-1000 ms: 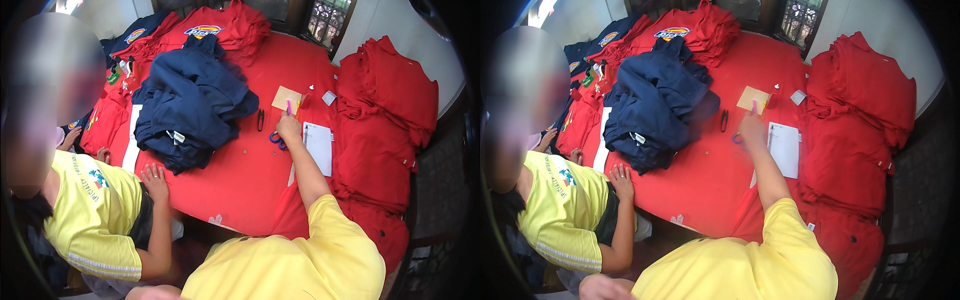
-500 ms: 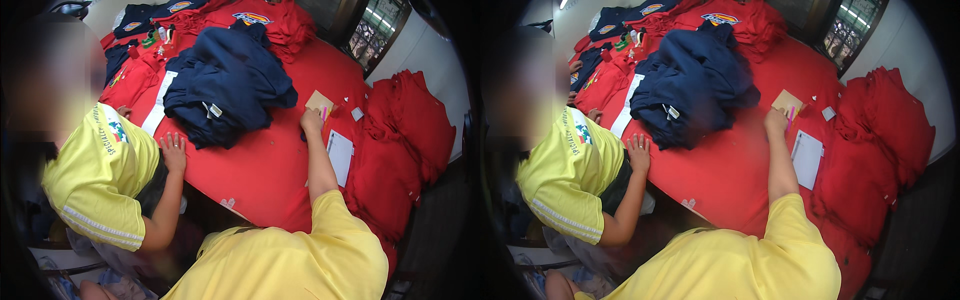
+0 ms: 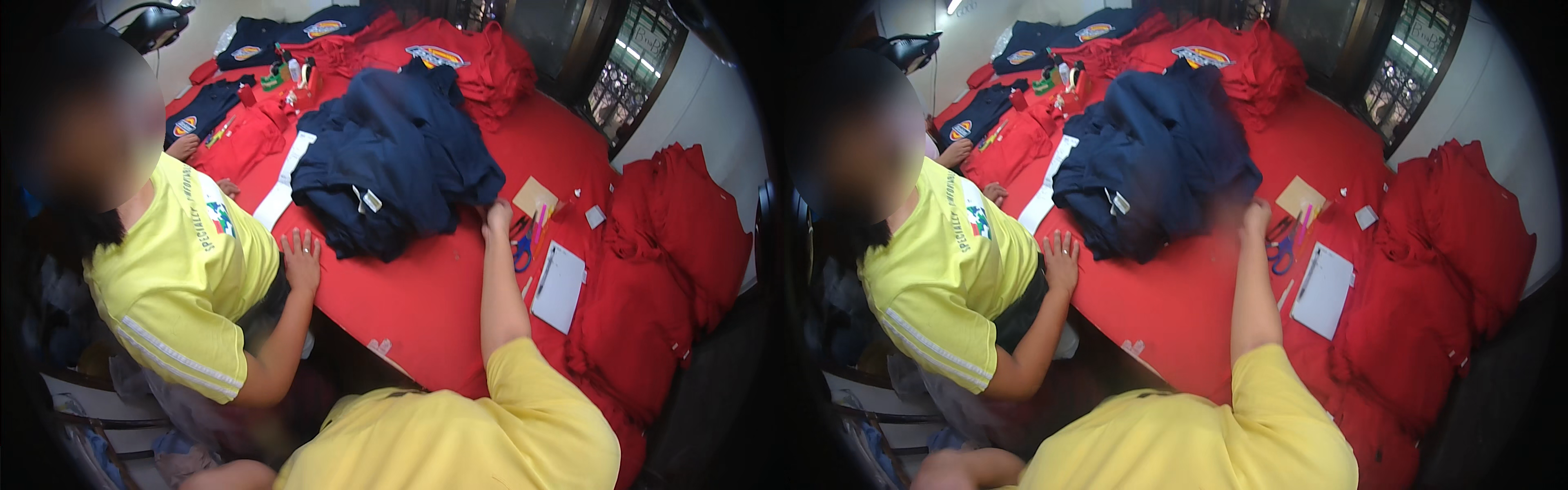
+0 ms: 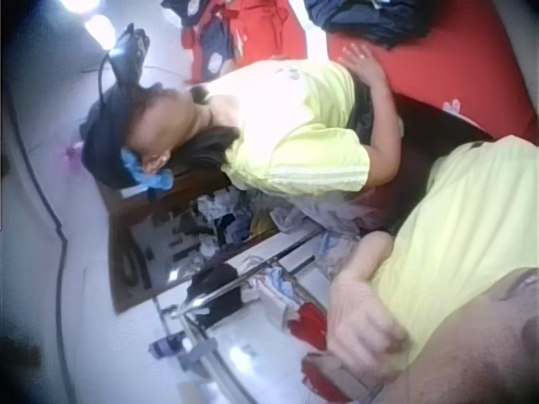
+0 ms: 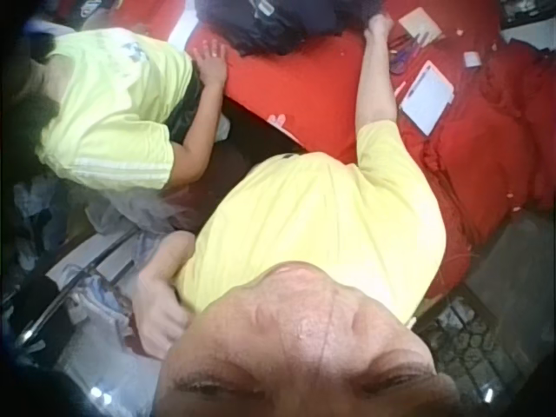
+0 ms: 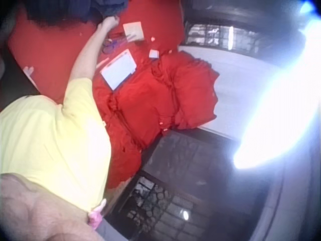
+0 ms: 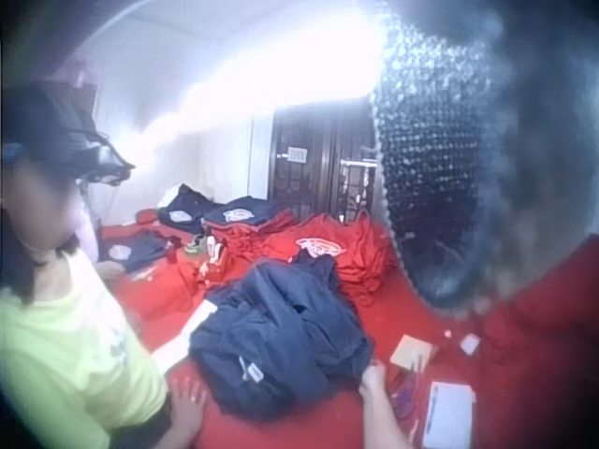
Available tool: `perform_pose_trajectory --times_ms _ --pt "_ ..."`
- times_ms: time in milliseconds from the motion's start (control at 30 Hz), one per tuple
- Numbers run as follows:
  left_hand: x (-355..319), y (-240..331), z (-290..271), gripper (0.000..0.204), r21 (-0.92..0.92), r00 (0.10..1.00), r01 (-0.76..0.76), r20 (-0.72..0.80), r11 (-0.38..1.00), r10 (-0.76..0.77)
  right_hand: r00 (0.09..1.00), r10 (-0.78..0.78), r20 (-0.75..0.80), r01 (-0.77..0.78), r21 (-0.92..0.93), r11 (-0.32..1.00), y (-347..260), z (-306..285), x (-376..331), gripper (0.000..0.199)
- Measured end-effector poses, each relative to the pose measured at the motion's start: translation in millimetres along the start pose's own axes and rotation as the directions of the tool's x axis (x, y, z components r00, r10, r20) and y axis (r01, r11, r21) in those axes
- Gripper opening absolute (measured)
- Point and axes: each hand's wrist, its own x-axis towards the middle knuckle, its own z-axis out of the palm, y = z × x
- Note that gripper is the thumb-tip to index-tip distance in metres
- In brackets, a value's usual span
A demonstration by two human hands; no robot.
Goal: The person sorts garments on a red surface, handling navy and red shirts one at a time, checking tags, and writing notes on a piece of cardboard using a pen.
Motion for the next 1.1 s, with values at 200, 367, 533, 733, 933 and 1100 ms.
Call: perform_pose_trajectory --times_ms 200,367,533,733,933,1100 --pt "42 -36 41 0.033 -0.343 0.818 0.086 -0.511 0.935 -0.263 0.636 -0.747 0.196 0.763 -0.305 0.570 -50 65 -123 0.032" --pt "147 -178 16 0.059 0.379 0.659 0.287 -0.745 0.880 0.106 0.462 -0.359 0.811 0.886 -0.439 0.150 -56 107 -201 0.089" --pt "196 -216 -27 0.089 0.593 0.764 0.501 -0.645 0.630 -0.001 0.534 -0.450 0.716 0.811 -0.283 0.512 -39 77 -112 0.057" --pt "228 -183 -66 0.051 0.517 0.860 0.335 -0.510 0.787 -0.030 0.552 -0.411 0.726 0.801 -0.323 0.504 -160 90 -56 0.038" --pt "251 -130 -95 0.036 0.319 0.907 0.089 -0.416 0.943 0.056 0.720 -0.260 0.643 0.684 -0.595 0.423 -202 113 -56 0.041" --pt "274 -106 -87 0.044 0.400 0.867 0.027 -0.465 0.916 0.178 0.561 -0.296 0.773 0.825 -0.553 0.118 -180 149 -124 0.103"
